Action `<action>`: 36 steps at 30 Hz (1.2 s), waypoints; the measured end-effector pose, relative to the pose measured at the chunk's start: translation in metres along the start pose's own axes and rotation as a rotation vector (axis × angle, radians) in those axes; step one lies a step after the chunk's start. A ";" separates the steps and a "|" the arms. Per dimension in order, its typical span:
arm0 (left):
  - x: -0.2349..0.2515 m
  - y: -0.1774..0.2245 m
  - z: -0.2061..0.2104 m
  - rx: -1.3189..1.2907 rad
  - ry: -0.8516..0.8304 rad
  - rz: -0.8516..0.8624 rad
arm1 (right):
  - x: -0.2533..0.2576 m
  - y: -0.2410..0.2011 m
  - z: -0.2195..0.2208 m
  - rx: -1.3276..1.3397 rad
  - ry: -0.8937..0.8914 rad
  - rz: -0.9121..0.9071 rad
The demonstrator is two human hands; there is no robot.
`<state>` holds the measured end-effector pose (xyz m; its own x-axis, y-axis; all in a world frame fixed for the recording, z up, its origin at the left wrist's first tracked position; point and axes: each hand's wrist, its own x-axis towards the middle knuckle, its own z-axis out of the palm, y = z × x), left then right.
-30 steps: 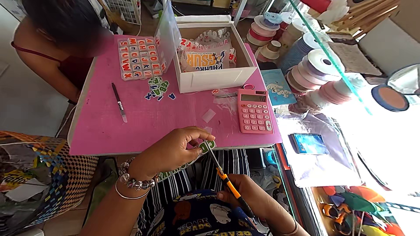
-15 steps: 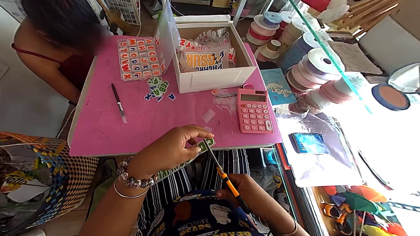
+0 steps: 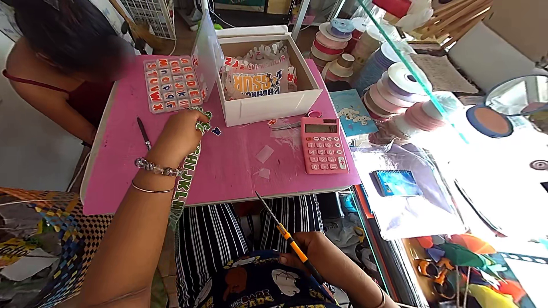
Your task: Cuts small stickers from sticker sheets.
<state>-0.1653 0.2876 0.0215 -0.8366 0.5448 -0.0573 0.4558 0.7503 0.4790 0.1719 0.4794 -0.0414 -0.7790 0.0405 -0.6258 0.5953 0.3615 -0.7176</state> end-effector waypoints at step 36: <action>-0.067 0.019 0.056 -0.681 -0.728 0.308 | 0.025 -0.005 -0.003 0.003 -0.103 0.068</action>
<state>-0.0836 0.2857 -0.0145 -0.2247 0.9406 -0.2543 0.1617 0.2934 0.9422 0.1486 0.4815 -0.0521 -0.7125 -0.0316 -0.7010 0.6466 0.3584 -0.6734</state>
